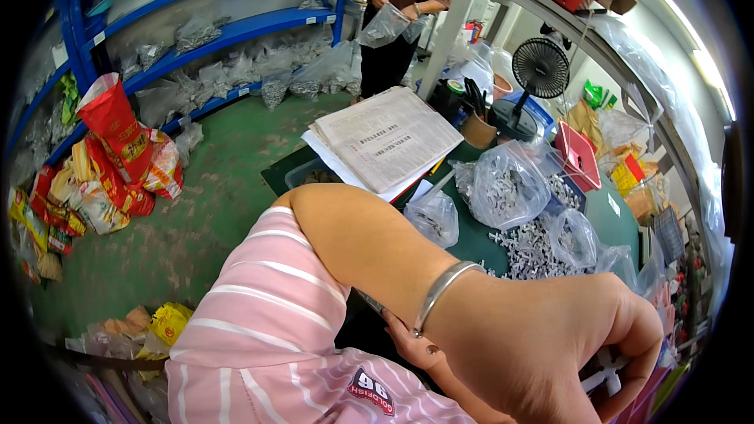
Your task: The person sorts small silver-colored cross-shaped metal pieces on a green table, picking them up and placing them into clear plastic bags. They also handle a bag of white cords and place some into a bag. Another person is visible in the background working with similar items.
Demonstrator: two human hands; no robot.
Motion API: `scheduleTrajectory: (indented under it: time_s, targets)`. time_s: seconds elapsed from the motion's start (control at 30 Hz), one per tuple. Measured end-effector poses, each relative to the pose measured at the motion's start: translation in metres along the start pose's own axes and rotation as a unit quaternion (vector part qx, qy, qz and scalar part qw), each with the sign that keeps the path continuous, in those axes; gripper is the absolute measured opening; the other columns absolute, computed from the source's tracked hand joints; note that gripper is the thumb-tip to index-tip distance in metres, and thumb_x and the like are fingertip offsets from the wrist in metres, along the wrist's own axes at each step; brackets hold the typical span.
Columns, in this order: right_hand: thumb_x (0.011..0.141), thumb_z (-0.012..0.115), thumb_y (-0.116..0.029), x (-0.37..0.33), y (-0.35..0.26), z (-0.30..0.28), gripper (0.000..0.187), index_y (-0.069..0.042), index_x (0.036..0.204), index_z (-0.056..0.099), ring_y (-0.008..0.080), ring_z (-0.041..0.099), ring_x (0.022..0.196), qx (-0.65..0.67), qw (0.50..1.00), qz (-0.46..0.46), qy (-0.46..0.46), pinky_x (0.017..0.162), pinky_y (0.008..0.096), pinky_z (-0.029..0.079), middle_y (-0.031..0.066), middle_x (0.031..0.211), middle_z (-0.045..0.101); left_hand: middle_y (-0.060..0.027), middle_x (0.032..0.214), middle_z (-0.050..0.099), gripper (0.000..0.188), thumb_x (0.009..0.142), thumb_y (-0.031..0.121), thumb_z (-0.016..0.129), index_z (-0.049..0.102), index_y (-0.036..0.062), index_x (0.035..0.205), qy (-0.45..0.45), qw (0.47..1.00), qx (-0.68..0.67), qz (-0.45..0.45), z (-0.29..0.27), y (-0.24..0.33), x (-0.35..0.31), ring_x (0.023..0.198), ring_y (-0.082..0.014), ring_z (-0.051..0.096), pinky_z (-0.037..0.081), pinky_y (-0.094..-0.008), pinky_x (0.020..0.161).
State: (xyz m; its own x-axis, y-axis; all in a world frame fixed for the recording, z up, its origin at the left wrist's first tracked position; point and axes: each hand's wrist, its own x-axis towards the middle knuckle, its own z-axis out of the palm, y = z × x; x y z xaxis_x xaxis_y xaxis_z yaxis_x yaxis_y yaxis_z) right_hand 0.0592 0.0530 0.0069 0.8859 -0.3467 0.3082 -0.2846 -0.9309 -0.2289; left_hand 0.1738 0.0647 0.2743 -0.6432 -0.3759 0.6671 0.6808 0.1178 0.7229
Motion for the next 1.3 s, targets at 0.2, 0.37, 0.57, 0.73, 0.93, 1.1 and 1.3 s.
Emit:
scheduleTrajectory:
  time_s: [0.2,0.37,0.57,0.73,0.93,1.1,1.3]
  targets:
    - [0.076,0.067,-0.015,-0.001,0.001,-0.008,0.039,-0.007,0.113,0.059,0.0252,0.06,0.094,-0.017,1.0,-0.014,-0.001,0.076,0.0366,0.049,0.0076,0.114,0.059,-0.0026,0.07,0.061,0.026,0.069,0.01,0.083,0.058,0.0035,0.069,-0.004,0.999,0.052,0.004,0.006,0.017,0.002,0.058,-0.0087,0.057,0.042,-0.0216,0.05]
    - [0.076,0.067,-0.015,0.002,0.004,-0.01,0.039,-0.007,0.113,0.059,0.0248,0.061,0.093,-0.017,1.0,-0.022,0.0,0.075,0.0359,0.05,0.0076,0.113,0.059,-0.0027,0.07,0.061,0.026,0.069,0.01,0.083,0.058,0.0037,0.07,0.012,0.998,0.051,0.024,0.004,0.013,0.005,0.058,-0.0086,0.057,0.042,-0.0216,0.049]
    - [0.076,0.067,-0.015,0.001,0.006,-0.012,0.039,-0.007,0.113,0.059,0.0243,0.061,0.092,-0.015,1.0,-0.022,-0.001,0.073,0.0351,0.052,0.0077,0.113,0.059,-0.0029,0.07,0.061,0.026,0.069,0.011,0.083,0.058,0.0038,0.071,0.013,0.998,0.044,0.032,0.001,0.012,0.014,0.058,-0.0086,0.057,0.041,-0.0217,0.049]
    - [0.076,0.068,-0.016,-0.001,0.008,-0.013,0.04,-0.007,0.113,0.059,0.0238,0.062,0.09,-0.014,1.0,-0.025,0.001,0.071,0.0344,0.053,0.0077,0.113,0.059,-0.003,0.07,0.061,0.027,0.069,0.011,0.083,0.058,0.004,0.072,0.019,0.999,0.021,0.047,0.002,0.002,0.024,0.057,-0.0085,0.056,0.041,-0.0218,0.049]
    - [0.076,0.068,-0.017,-0.002,0.006,-0.012,0.039,-0.007,0.113,0.059,0.0244,0.062,0.091,-0.019,1.0,-0.012,-0.003,0.072,0.0333,0.052,0.0084,0.112,0.059,-0.0032,0.07,0.06,0.027,0.069,0.011,0.083,0.057,0.0041,0.073,0.049,0.997,0.013,0.066,-0.005,-0.002,0.018,0.057,-0.0085,0.056,0.041,-0.0219,0.049]
    - [0.077,0.068,-0.017,0.008,0.009,-0.026,0.038,-0.006,0.112,0.059,0.0251,0.062,0.089,-0.013,0.997,-0.066,0.029,0.071,0.032,0.053,0.0103,0.112,0.059,-0.0033,0.07,0.06,0.027,0.069,0.011,0.083,0.057,0.0043,0.073,0.065,0.995,0.011,0.071,-0.008,-0.005,0.016,0.057,-0.0084,0.056,0.041,-0.0219,0.048]
    - [0.077,0.065,-0.016,-0.002,0.013,-0.011,0.035,-0.004,0.11,0.059,0.0251,0.061,0.091,0.001,0.998,-0.056,0.041,0.075,0.033,0.051,0.011,0.111,0.059,-0.0035,0.07,0.06,0.027,0.069,0.012,0.083,0.057,0.0044,0.074,0.076,0.994,0.0,0.085,-0.011,-0.009,0.014,0.057,-0.0084,0.056,0.041,-0.022,0.048]
